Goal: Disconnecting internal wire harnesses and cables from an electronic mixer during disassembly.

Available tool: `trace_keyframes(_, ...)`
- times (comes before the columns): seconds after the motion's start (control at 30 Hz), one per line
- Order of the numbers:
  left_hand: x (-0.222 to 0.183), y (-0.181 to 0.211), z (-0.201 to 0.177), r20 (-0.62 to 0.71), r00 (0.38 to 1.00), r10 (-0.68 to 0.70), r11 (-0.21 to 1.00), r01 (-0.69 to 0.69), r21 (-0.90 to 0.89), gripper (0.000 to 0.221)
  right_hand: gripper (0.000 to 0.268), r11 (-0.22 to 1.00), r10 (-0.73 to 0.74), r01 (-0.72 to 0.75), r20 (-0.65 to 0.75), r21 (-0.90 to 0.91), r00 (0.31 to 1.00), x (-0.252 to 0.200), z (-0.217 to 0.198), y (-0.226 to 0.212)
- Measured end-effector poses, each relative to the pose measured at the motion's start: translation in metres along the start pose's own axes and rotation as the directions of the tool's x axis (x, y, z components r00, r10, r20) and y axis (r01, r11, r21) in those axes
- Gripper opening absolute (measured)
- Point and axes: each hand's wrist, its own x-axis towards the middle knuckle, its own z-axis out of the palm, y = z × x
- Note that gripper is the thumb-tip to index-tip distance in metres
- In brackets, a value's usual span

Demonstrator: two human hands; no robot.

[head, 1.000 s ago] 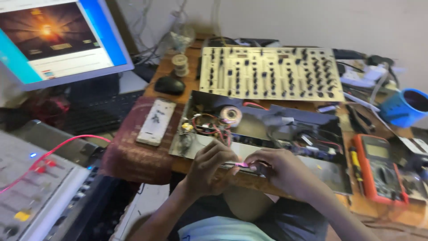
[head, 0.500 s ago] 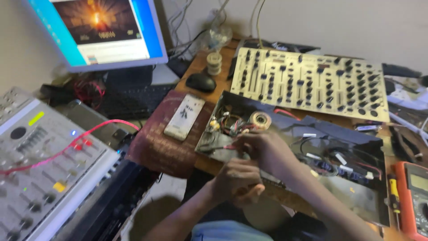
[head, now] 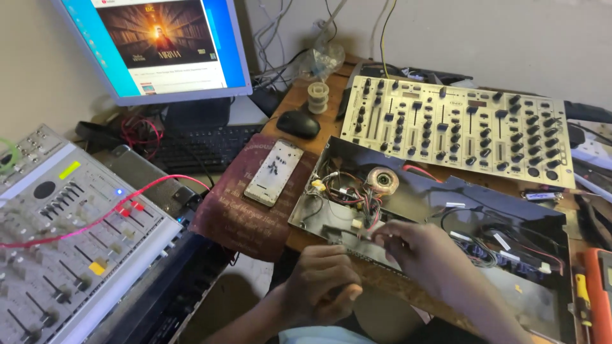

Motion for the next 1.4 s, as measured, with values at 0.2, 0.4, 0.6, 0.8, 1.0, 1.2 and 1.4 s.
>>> trace_keyframes(0.2,-0.009,-0.019,0.003,-0.305,0.941,-0.147,0.925,0.24,0.294,0.011,0.027,0.958,-0.174,0.197,-0.122,0.207,0.977,0.01,0.037,-0.007)
trace_keyframes(0.4,-0.01,-0.054,-0.029,-0.43,0.847,-0.314,0.752,0.498,0.432,0.048,0.015,0.911,-0.343,0.402,-0.373,0.091,0.862,0.018,0.067,-0.022)
trace_keyframes(0.6,-0.009,-0.078,-0.036,-0.302,0.559,-0.772,0.629,0.743,-0.229,0.065,0.025,0.96,-0.191,0.247,-0.345,0.127,0.919,-0.011,0.067,-0.061)
trace_keyframes(0.8,-0.017,-0.092,-0.031,-0.312,0.652,-0.691,0.722,0.631,-0.282,0.073,0.024,0.999,-0.02,0.03,-0.272,0.034,0.962,-0.007,0.068,-0.082)
trace_keyframes(1.0,-0.019,-0.093,-0.036,-0.28,0.579,-0.765,0.637,0.62,-0.458,0.075,0.029,0.994,-0.067,0.083,-0.215,0.065,0.974,0.01,0.091,-0.08)
trace_keyframes(1.2,-0.025,-0.106,-0.033,-0.303,0.596,-0.744,0.655,0.558,-0.51,0.073,0.033,0.969,-0.012,0.039,-0.114,0.243,0.993,0.007,0.068,-0.111)
trace_keyframes(1.4,-0.016,-0.095,-0.031,-0.332,0.538,-0.775,0.623,0.564,-0.542,0.077,0.045,0.885,-0.192,0.288,-0.279,0.365,0.941,0.02,0.085,-0.095)
